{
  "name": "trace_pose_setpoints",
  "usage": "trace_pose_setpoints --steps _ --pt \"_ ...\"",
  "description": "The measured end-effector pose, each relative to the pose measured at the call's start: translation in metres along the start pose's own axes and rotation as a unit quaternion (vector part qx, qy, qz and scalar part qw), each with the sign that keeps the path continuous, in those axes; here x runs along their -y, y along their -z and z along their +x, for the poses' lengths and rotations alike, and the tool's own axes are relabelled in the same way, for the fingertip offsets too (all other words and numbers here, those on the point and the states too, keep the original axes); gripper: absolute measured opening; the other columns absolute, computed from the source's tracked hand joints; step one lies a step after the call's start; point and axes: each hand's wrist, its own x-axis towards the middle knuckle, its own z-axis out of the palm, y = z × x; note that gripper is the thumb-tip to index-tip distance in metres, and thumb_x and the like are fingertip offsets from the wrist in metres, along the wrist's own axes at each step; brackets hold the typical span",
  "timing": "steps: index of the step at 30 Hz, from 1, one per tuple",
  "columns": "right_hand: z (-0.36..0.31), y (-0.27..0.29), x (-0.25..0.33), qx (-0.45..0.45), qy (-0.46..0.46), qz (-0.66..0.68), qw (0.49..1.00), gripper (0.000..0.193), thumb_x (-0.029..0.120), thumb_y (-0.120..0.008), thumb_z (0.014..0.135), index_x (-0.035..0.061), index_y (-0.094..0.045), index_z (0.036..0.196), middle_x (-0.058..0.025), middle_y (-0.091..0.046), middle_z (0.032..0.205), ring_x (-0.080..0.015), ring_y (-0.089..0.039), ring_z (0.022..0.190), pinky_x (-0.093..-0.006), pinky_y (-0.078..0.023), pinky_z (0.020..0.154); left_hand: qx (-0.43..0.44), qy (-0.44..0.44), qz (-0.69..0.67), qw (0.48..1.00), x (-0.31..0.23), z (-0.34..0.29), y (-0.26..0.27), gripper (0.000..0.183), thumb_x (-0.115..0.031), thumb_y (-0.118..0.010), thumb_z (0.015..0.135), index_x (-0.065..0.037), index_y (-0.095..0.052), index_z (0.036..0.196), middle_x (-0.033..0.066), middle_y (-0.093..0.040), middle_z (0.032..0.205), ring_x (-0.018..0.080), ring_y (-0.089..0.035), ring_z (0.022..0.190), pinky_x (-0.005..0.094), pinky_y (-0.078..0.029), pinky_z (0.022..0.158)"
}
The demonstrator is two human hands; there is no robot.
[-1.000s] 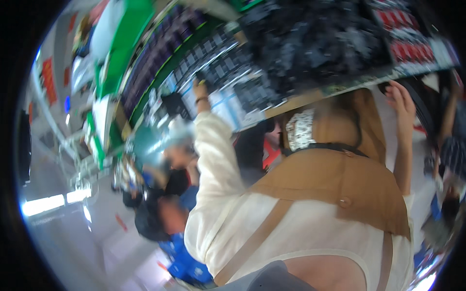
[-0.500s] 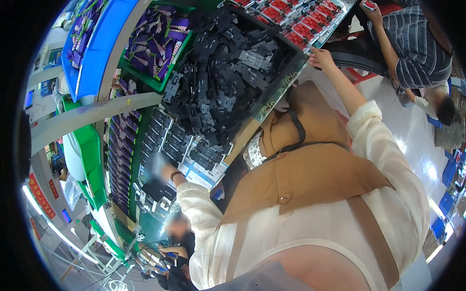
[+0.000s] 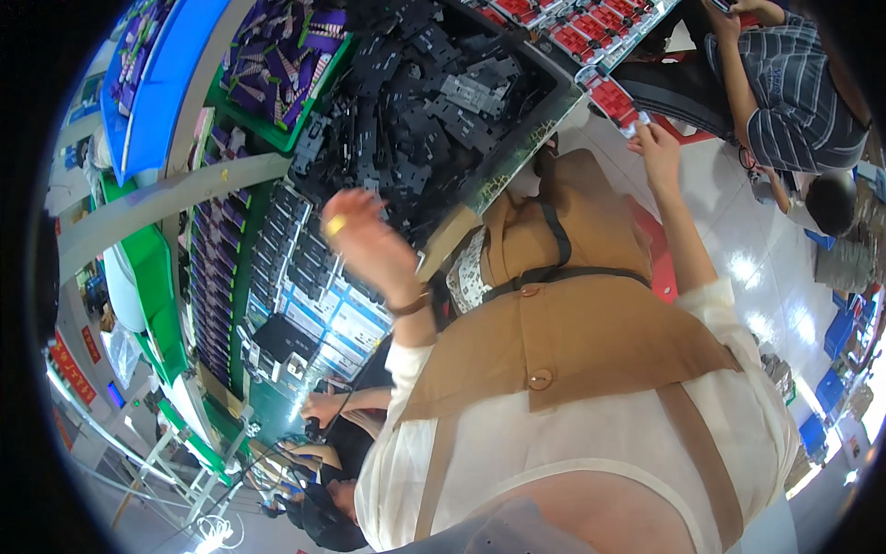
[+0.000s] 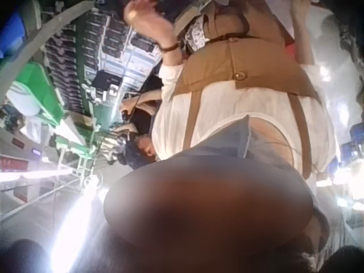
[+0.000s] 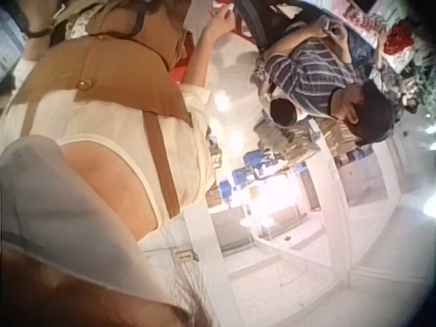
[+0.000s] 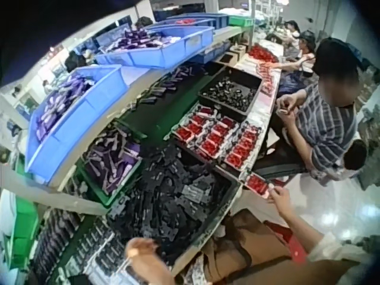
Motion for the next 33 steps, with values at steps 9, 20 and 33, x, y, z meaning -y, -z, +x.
trace_pose_setpoints --steps 9,20,33 --pt "-0.107 -0.082 0.082 0.27 -0.077 0.016 0.96 0.02 0.02 -0.054 0.085 0.0005 -0.058 0.085 -0.0025 -0.056 0.068 -0.0069 -0.053 0.059 -0.0186 -0.045 0.055 0.229 0.311 -0.339 0.858 0.052 -0.059 -0.064 0.063 -0.057 -0.019 0.087 -0.012 -0.029 0.13 0.0142 -0.039 0.13 0.029 -0.036 0.12 0.0434 -0.026 0.102" --pt "0.023 -0.221 0.079 0.168 0.495 -0.457 0.72 0.062 0.051 -0.06 0.072 0.0103 -0.047 0.118 -0.0105 -0.052 0.104 -0.0277 -0.055 0.096 -0.0365 -0.047 0.078 0.058 0.219 -0.35 0.909 0.034 -0.039 0.019 0.057 -0.051 -0.019 0.089 -0.009 -0.036 0.124 0.0165 -0.046 0.121 0.0398 -0.042 0.112 0.0496 -0.031 0.096" --pt "0.024 -0.205 0.165 0.363 0.341 -0.046 0.866 0.038 0.007 -0.064 0.074 0.0027 -0.047 0.108 -0.0036 -0.054 0.09 -0.0117 -0.052 0.082 -0.0238 -0.043 0.073 0.07 0.248 -0.388 0.885 0.024 -0.035 0.009 0.056 -0.051 -0.018 0.09 -0.008 -0.038 0.121 0.0156 -0.047 0.119 0.0395 -0.044 0.11 0.0508 -0.034 0.093"
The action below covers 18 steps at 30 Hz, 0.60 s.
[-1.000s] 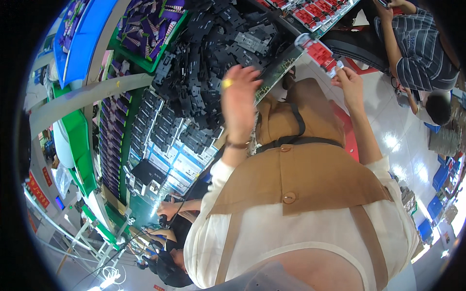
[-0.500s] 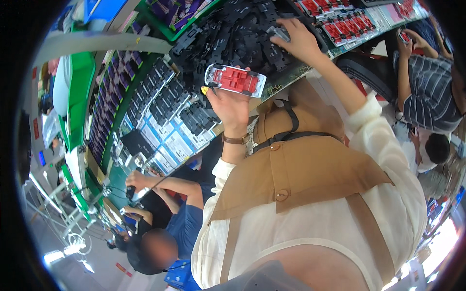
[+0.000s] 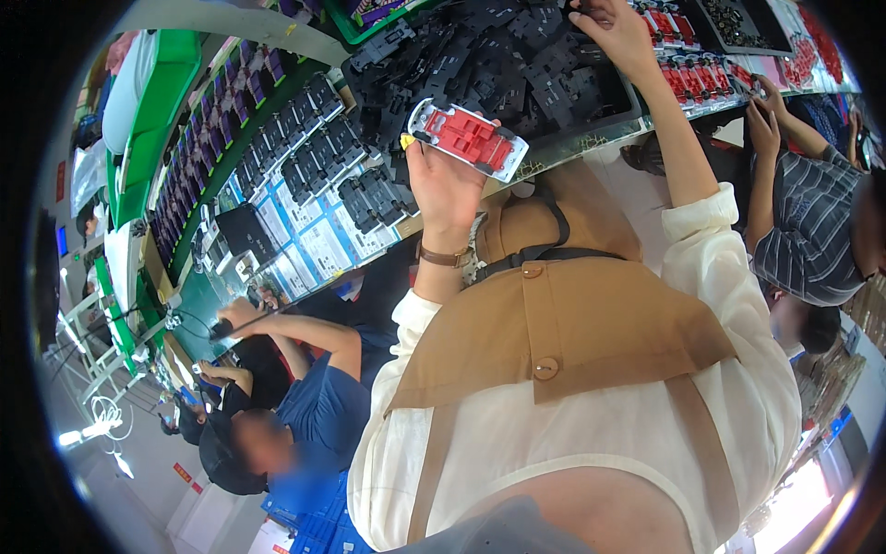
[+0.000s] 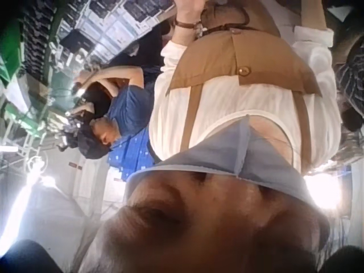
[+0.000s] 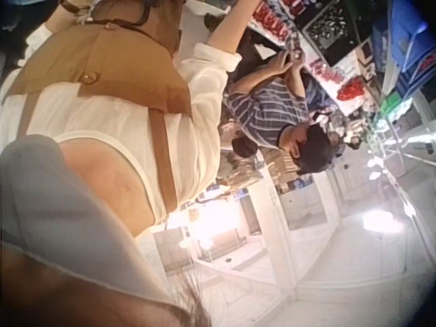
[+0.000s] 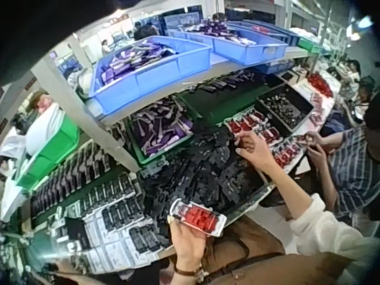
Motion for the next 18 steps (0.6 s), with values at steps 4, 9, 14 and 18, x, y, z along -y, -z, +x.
trace_pose_setpoints --steps 4,9,14,18 --pt "-0.027 -0.009 0.036 -0.039 0.102 0.093 0.99 0.041 0.006 -0.062 0.077 0.0054 -0.042 0.113 -0.0043 -0.051 0.096 -0.0105 -0.051 0.085 -0.0231 -0.042 0.072 0.002 0.012 -0.007 1.0 -0.001 0.002 -0.012 0.054 -0.05 -0.019 0.09 -0.009 -0.039 0.12 0.0146 -0.047 0.119 0.038 -0.044 0.11 0.0502 -0.034 0.093" --pt "-0.095 -0.042 0.062 -0.075 0.152 0.105 0.98 0.042 0.0 -0.057 0.08 -0.0001 -0.038 0.117 -0.0168 -0.053 0.109 -0.0164 -0.05 0.1 -0.0273 -0.041 0.087 0.019 0.009 -0.005 1.0 0.005 0.007 -0.027 0.056 -0.051 -0.02 0.09 -0.008 -0.037 0.121 0.0128 -0.046 0.121 0.0334 -0.043 0.112 0.0468 -0.031 0.097" --pt "-0.137 -0.079 0.065 -0.147 0.147 0.132 0.969 0.052 -0.005 -0.065 0.072 0.0025 -0.035 0.114 -0.0226 -0.049 0.113 -0.021 -0.049 0.104 -0.0297 -0.04 0.088 0.067 0.009 -0.008 0.998 0.006 0.001 -0.043 0.062 -0.053 -0.018 0.089 -0.008 -0.029 0.13 0.0104 -0.034 0.133 0.0281 -0.032 0.123 0.0431 -0.025 0.101" --pt "-0.146 -0.087 0.062 -0.148 0.167 0.115 0.968 0.054 -0.007 -0.065 0.071 0.0018 -0.035 0.114 -0.0233 -0.048 0.115 -0.0227 -0.049 0.105 -0.031 -0.04 0.089 0.069 0.012 0.007 0.998 0.008 -0.006 -0.049 0.062 -0.052 -0.017 0.09 -0.007 -0.028 0.131 0.0105 -0.035 0.133 0.0281 -0.033 0.122 0.0424 -0.024 0.102"
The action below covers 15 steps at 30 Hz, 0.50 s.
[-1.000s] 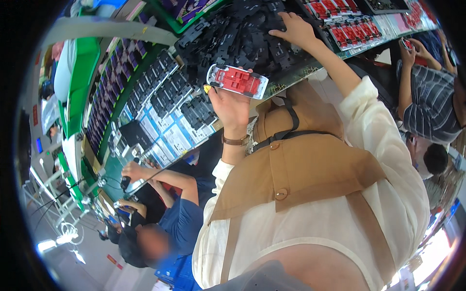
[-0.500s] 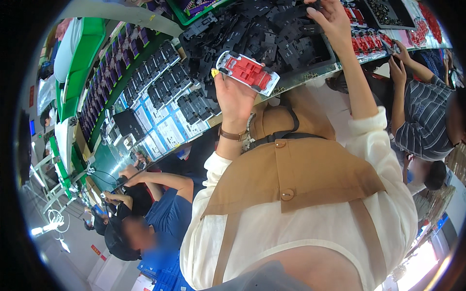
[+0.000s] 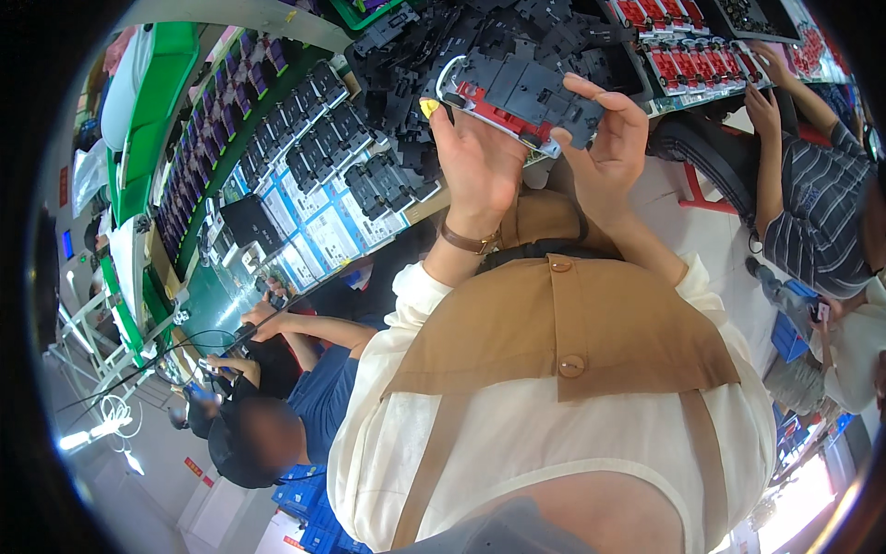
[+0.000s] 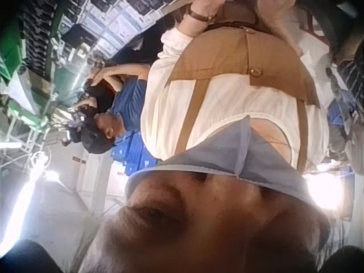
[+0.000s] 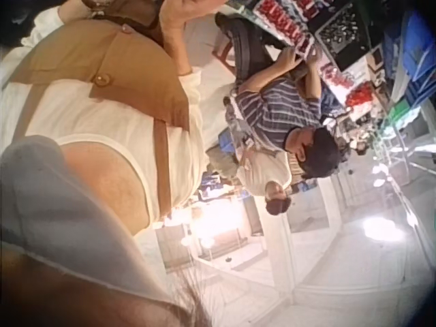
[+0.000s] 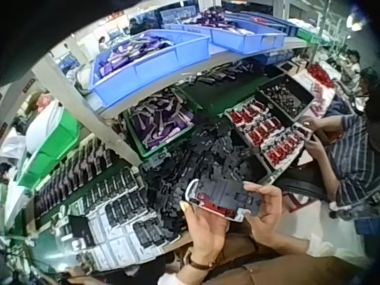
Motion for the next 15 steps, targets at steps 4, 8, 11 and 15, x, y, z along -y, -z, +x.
trace_pose_setpoints --steps 4,8,11,15 --pt "0.012 0.009 0.019 -0.053 0.016 -0.03 0.998 0.058 -0.005 -0.063 0.073 0.0003 -0.031 0.121 -0.0225 -0.046 0.117 -0.0238 -0.048 0.108 -0.0337 -0.041 0.089 0.001 -0.002 0.003 1.0 -0.002 -0.005 0.003 0.057 -0.048 -0.017 0.091 -0.006 -0.033 0.126 0.0115 -0.041 0.127 0.0286 -0.038 0.117 0.0428 -0.027 0.1" --pt "0.027 0.034 0.024 0.163 0.246 -0.23 0.927 0.03 -0.007 -0.063 0.069 -0.0022 -0.052 0.096 -0.0218 -0.057 0.104 -0.0341 -0.058 0.093 -0.0347 -0.048 0.08 -0.016 0.019 0.007 1.0 -0.006 -0.011 -0.005 0.052 -0.046 -0.02 0.092 -0.005 -0.037 0.12 0.012 -0.046 0.12 0.028 -0.044 0.112 0.042 -0.031 0.097" --pt "0.052 0.032 0.038 0.373 0.39 -0.225 0.812 0.024 0.009 -0.06 0.071 0.0099 -0.056 0.095 -0.0119 -0.057 0.108 -0.0296 -0.057 0.096 -0.0344 -0.05 0.078 0.007 0.068 0.026 0.997 -0.008 -0.012 -0.002 0.055 -0.049 -0.02 0.091 -0.007 -0.036 0.122 0.011 -0.048 0.118 0.0276 -0.046 0.109 0.0407 -0.035 0.094" --pt "0.055 0.034 0.044 0.446 0.444 -0.256 0.734 0.027 0.012 -0.06 0.073 0.0181 -0.056 0.098 -0.0047 -0.055 0.113 -0.0262 -0.055 0.1 -0.0325 -0.049 0.081 0.019 0.105 0.067 0.992 -0.012 -0.019 -0.005 0.062 -0.055 -0.023 0.088 -0.006 -0.037 0.123 0.0127 -0.05 0.116 0.0279 -0.049 0.106 0.0409 -0.038 0.092"
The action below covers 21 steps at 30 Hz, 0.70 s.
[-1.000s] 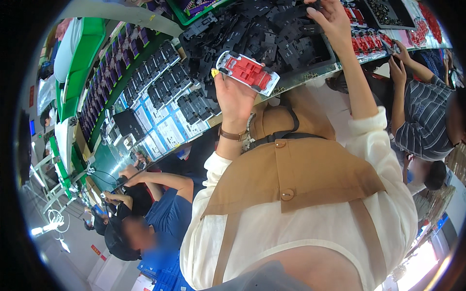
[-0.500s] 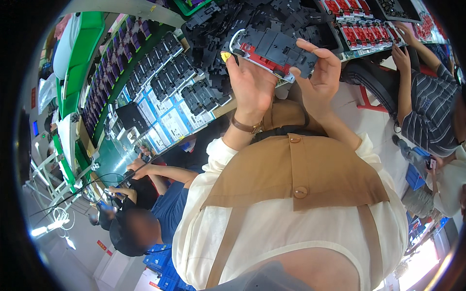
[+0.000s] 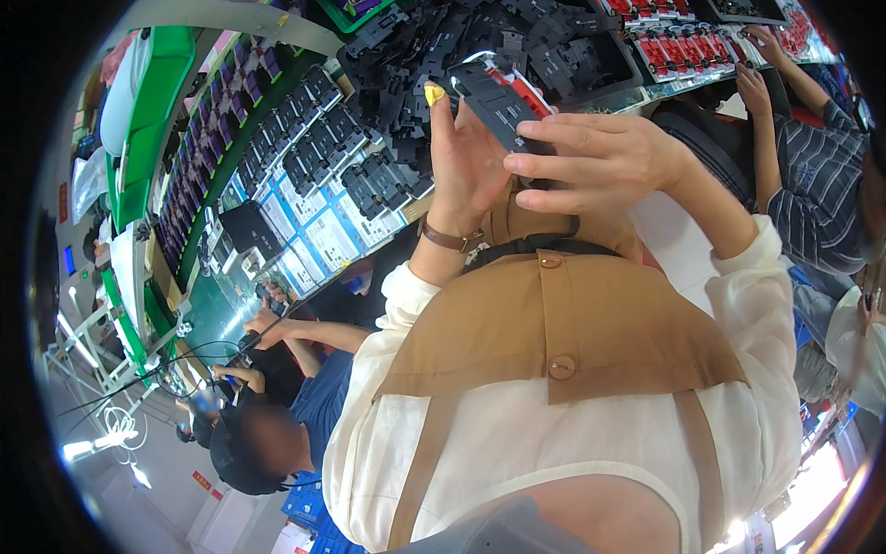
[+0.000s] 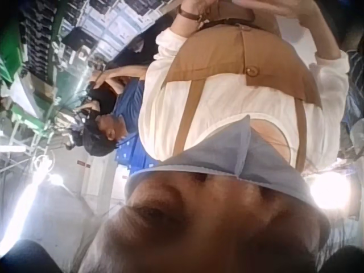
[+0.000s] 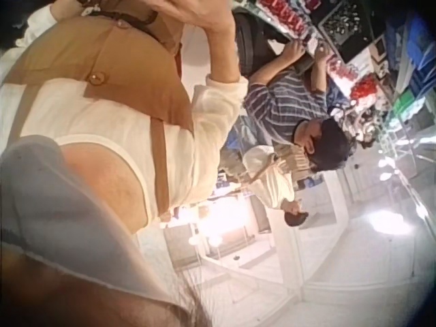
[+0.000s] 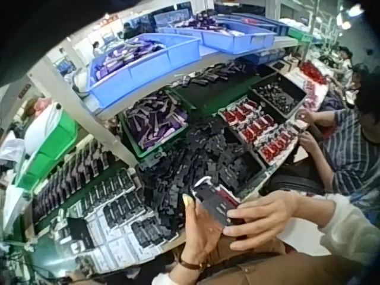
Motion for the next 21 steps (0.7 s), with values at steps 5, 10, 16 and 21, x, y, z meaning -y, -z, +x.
trace_pose_setpoints --steps 5,10,16,21 --pt "0.002 0.004 -0.005 0.081 0.057 -0.003 0.995 0.035 0.012 -0.058 0.072 0.022 -0.056 0.105 -0.0029 -0.051 0.119 -0.024 -0.051 0.105 -0.0309 -0.047 0.086 -0.016 0.016 0.053 0.998 -0.003 -0.009 -0.004 0.052 -0.044 -0.026 0.091 -0.004 -0.042 0.118 0.0161 -0.054 0.111 0.0271 -0.053 0.102 0.039 -0.041 0.089" --pt "0.005 0.004 -0.001 0.111 0.039 0.025 0.993 0.038 0.012 -0.059 0.07 0.0231 -0.055 0.106 -0.0022 -0.048 0.121 -0.0224 -0.048 0.108 -0.0309 -0.046 0.088 0.014 0.012 0.005 1.0 -0.003 -0.011 0.009 0.032 -0.032 -0.039 0.091 -0.012 -0.038 0.116 0.0063 -0.052 0.109 0.0181 -0.053 0.1 0.0346 -0.044 0.085" --pt "0.006 0.008 -0.003 0.134 0.043 0.032 0.99 0.04 0.011 -0.058 0.07 0.0234 -0.055 0.108 -0.002 -0.047 0.122 -0.022 -0.048 0.108 -0.0313 -0.046 0.089 -0.033 -0.015 0.054 0.998 0.003 -0.009 0.007 0.037 -0.032 -0.033 0.092 -0.005 -0.044 0.115 0.0164 -0.054 0.109 0.0244 -0.055 0.1 0.0369 -0.045 0.086" --pt "0.0 0.006 -0.004 0.146 0.031 0.046 0.988 0.043 0.009 -0.057 0.071 0.0207 -0.053 0.112 -0.0047 -0.048 0.122 -0.0227 -0.048 0.108 -0.0332 -0.046 0.088 -0.017 -0.036 0.045 0.998 0.001 -0.004 0.008 0.028 -0.025 -0.039 0.091 -0.007 -0.043 0.114 0.0167 -0.055 0.107 0.0235 -0.056 0.097 0.0354 -0.048 0.082"
